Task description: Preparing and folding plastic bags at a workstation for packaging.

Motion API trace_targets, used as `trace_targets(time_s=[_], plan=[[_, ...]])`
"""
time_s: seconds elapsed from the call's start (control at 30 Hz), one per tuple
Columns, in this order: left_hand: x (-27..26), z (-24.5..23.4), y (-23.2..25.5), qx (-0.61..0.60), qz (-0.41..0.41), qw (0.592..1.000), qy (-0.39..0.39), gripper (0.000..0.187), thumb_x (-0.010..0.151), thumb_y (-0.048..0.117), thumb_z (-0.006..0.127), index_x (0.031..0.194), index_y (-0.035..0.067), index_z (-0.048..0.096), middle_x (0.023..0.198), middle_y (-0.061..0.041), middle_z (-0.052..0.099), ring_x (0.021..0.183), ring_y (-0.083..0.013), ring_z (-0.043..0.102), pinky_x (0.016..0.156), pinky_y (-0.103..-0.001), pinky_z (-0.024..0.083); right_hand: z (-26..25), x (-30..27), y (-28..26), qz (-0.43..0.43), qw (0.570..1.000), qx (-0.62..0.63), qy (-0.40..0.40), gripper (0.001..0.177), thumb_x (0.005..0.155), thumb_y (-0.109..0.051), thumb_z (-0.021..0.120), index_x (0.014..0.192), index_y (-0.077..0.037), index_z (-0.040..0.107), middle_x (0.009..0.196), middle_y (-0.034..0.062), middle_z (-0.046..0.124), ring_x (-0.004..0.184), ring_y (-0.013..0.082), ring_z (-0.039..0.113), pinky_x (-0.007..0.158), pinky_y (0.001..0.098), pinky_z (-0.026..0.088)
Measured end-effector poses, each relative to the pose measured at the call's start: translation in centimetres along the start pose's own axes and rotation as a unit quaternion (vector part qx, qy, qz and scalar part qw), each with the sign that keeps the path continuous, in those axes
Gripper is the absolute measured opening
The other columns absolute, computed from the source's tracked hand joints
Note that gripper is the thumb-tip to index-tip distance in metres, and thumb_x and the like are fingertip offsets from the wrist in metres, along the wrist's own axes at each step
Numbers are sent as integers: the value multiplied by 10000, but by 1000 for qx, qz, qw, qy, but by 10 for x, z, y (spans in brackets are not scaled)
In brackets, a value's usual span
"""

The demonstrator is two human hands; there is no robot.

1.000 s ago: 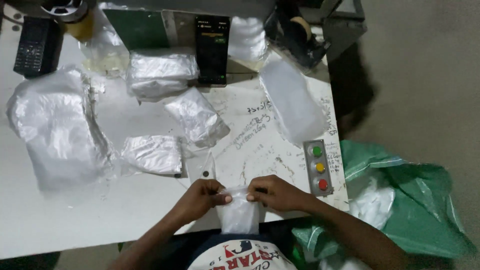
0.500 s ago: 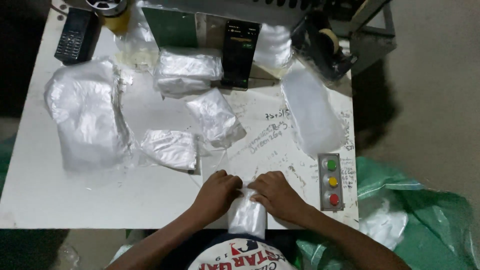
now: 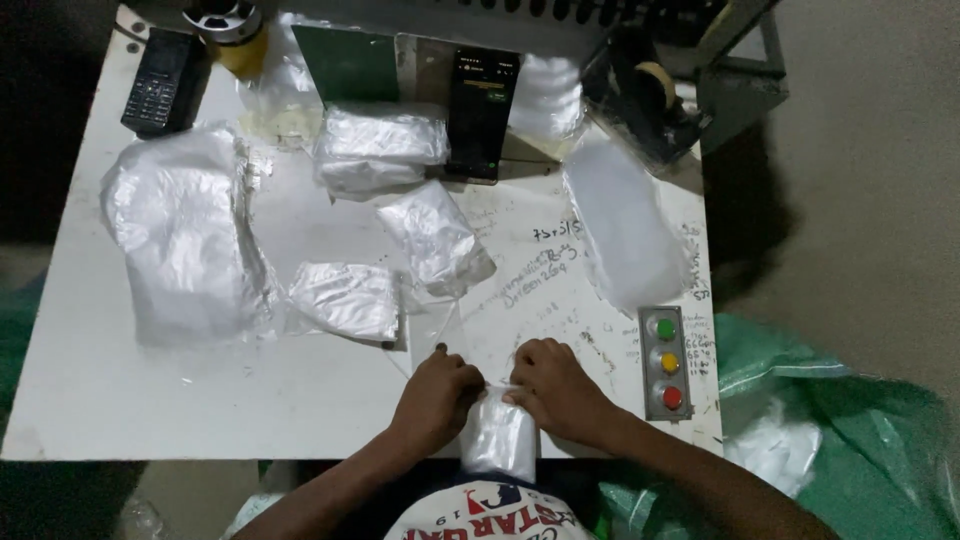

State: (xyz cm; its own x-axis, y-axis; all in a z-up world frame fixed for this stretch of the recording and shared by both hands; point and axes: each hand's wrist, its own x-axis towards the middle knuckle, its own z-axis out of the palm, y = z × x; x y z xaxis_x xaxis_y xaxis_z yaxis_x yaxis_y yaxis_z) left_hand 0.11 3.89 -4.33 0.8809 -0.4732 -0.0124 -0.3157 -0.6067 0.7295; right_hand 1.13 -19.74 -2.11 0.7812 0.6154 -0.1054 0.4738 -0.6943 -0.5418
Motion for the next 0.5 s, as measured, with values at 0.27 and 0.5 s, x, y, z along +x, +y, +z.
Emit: trace_targets(time_s=[0.27,0.5], plan=[[1,-56,16,-427,-284,838,-185,157,916,189,785,876,63,702,771,-36,635,661,-147,543,555,-267,438,-37,1,-21,30,970,233,-67,175,968,-240,647,1040,-95,715,991,58,738,864,202,678,748,331,520],[-14,-93,50,-300,-96,931,183,124,858,210,802,814,105,755,760,-8,674,684,-130,590,600,-290,435,-134,56,173,61,893,196,400,213,1005,88,603,890,-71,686,1040,86,756,976,158,712,823,271,565]])
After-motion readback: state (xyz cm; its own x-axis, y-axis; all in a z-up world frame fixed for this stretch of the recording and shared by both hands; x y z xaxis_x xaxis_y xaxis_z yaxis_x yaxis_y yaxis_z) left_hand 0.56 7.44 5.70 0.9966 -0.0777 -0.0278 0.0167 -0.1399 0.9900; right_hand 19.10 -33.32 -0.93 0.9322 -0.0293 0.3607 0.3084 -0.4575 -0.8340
